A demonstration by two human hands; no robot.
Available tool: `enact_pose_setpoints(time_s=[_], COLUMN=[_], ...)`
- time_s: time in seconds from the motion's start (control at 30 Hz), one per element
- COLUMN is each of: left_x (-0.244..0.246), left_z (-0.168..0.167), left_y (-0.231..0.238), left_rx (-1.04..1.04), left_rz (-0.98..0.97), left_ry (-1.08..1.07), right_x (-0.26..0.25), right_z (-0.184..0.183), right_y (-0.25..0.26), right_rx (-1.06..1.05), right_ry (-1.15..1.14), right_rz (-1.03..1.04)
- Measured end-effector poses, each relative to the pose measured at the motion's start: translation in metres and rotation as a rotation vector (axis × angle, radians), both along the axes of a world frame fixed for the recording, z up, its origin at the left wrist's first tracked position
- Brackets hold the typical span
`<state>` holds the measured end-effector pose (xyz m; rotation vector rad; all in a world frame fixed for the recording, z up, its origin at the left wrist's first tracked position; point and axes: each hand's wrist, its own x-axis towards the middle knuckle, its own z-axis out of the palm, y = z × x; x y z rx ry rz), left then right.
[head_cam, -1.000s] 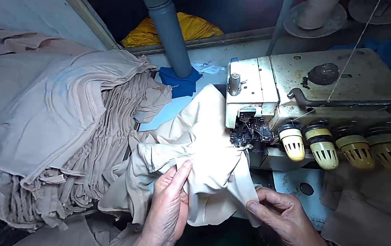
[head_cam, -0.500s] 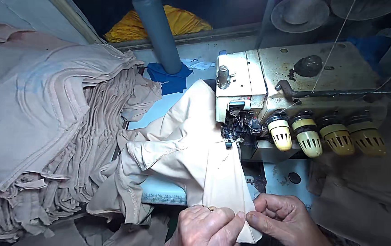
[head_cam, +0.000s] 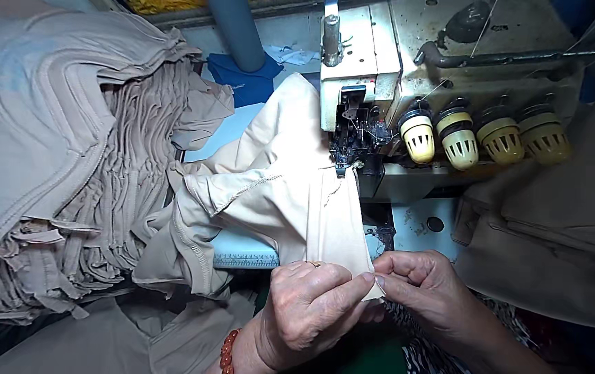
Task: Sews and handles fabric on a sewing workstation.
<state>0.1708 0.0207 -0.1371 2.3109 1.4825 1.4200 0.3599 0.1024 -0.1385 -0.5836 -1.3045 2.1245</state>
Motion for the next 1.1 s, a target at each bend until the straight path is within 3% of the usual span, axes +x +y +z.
enact_pose_setpoints(time_s=[0.17, 0.27, 0.33, 0.4, 0.47, 0.5, 0.57, 0.63, 0.73, 0.83, 0.97, 1.1], left_x=[0.0, 0.003, 0.007, 0.008, 0.004, 0.0, -0.001, 0.004, -0.003, -0.024, -0.049, -0.072], left_z=[-0.002, -0.003, 0.003, 0.003, -0.014, -0.029, -0.05, -0.048, -0.044, -0.038, -0.019, -0.007], left_y=[-0.001, -0.005, -0.013, -0.02, -0.021, -0.021, -0.016, -0.006, 0.006, 0.013, 0.031, 0.059], left_rx=[-0.006, -0.009, -0.166, -0.536, -0.937, -1.004, -0.879, -0.58, -0.245, -0.051, -0.017, -0.066], left_rz=[0.001, 0.053, 0.001, -0.143, -0.207, -0.18, -0.015, 0.262, 0.522, 0.547, 0.568, 0.602], left_ry=[0.045, 0.151, 0.232, 0.281, 0.0, -0.305, -0.932, -1.145, -0.935, -0.647, -0.479, -0.397], right_x=[-0.003, -0.01, -0.012, -0.012, -0.013, -0.015, -0.019, -0.025, -0.034, -0.045, -0.06, -0.076], right_z=[-0.006, -0.006, -0.01, -0.018, -0.03, -0.038, -0.057, -0.07, -0.073, -0.065, -0.037, -0.007], right_y=[0.009, 0.011, 0.006, 0.002, -0.003, -0.004, -0.003, -0.001, 0.002, 0.005, 0.019, 0.043], right_rx=[0.07, 0.275, 0.441, 0.612, 0.829, 0.964, 1.171, 1.251, 1.154, 0.917, 0.475, -0.081], right_ry=[0.049, -0.025, -0.098, -0.139, -0.194, -0.229, -0.276, -0.283, -0.228, -0.14, -0.054, -0.111], right_rz=[0.068, 0.003, -0.094, -0.176, -0.259, -0.306, -0.396, -0.451, -0.473, -0.47, -0.433, -0.407])
